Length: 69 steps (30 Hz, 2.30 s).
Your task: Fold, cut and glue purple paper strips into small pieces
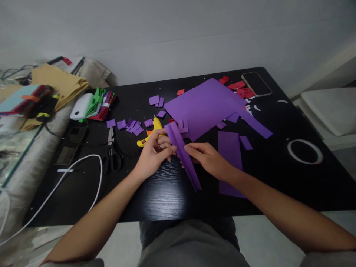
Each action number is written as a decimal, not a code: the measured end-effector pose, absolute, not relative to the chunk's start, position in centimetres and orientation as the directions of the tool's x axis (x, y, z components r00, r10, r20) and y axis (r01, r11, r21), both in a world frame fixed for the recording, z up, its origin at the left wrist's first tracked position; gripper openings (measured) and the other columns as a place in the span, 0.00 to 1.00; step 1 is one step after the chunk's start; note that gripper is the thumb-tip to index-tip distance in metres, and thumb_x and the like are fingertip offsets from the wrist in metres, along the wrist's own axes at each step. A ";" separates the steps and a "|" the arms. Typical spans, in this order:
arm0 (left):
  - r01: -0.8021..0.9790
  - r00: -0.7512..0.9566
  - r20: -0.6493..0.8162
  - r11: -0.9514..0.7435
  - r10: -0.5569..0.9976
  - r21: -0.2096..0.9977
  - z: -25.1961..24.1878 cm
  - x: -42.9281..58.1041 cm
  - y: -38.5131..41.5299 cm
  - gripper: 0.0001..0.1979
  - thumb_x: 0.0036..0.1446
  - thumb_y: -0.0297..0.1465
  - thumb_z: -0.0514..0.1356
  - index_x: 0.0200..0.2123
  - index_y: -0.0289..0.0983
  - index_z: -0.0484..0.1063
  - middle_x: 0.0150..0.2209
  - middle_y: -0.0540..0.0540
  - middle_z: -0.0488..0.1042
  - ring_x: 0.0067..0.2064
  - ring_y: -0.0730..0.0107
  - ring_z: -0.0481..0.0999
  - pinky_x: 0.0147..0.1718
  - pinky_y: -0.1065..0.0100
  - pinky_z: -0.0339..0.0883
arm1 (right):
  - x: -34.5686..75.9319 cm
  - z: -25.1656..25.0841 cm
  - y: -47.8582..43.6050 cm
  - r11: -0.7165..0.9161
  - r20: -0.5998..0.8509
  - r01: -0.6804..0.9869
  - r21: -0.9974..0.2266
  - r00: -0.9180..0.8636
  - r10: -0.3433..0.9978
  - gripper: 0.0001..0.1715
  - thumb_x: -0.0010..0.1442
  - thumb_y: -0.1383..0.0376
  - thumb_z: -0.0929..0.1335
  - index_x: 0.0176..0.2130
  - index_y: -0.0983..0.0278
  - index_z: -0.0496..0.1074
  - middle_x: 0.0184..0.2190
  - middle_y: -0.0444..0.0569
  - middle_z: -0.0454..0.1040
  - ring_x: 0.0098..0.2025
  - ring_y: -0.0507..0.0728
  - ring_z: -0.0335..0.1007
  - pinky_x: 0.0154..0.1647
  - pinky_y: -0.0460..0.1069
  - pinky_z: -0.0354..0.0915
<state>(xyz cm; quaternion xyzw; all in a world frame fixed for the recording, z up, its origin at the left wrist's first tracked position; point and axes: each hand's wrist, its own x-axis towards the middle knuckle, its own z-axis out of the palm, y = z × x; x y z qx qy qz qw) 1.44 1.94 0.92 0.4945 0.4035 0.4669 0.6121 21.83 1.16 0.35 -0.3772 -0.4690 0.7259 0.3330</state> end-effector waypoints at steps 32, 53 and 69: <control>0.040 0.436 0.286 -0.335 0.854 0.941 1.1 0.6 0.8 0.08 0.62 0.29 0.68 0.46 0.40 0.83 0.43 0.42 0.79 0.33 0.73 0.75 0.32 0.72 0.70 | 22.5 1.1 0.5 0.369 0.328 0.143 -0.918 -0.245 0.912 0.13 0.65 0.66 0.72 0.48 0.55 0.83 0.51 0.50 0.82 0.50 0.60 0.81 0.48 0.54 0.79; 0.085 0.428 0.199 -0.259 0.881 0.962 1.2 1.9 0.5 0.16 0.62 0.35 0.68 0.24 0.36 0.74 0.37 0.43 0.77 0.38 0.68 0.76 0.37 0.67 0.70 | 22.9 1.5 1.7 0.081 0.078 0.025 -0.996 -0.119 0.990 0.12 0.65 0.57 0.72 0.45 0.56 0.85 0.41 0.48 0.81 0.41 0.57 0.75 0.44 0.53 0.73; 0.152 0.231 0.119 -0.157 0.966 0.976 -0.1 2.2 0.2 0.13 0.65 0.39 0.65 0.33 0.38 0.70 0.24 0.53 0.70 0.24 0.75 0.69 0.25 0.72 0.63 | 22.3 1.4 1.1 0.058 0.073 -0.165 -0.985 -0.088 0.993 0.29 0.56 0.59 0.80 0.54 0.57 0.72 0.36 0.44 0.82 0.39 0.57 0.81 0.47 0.54 0.78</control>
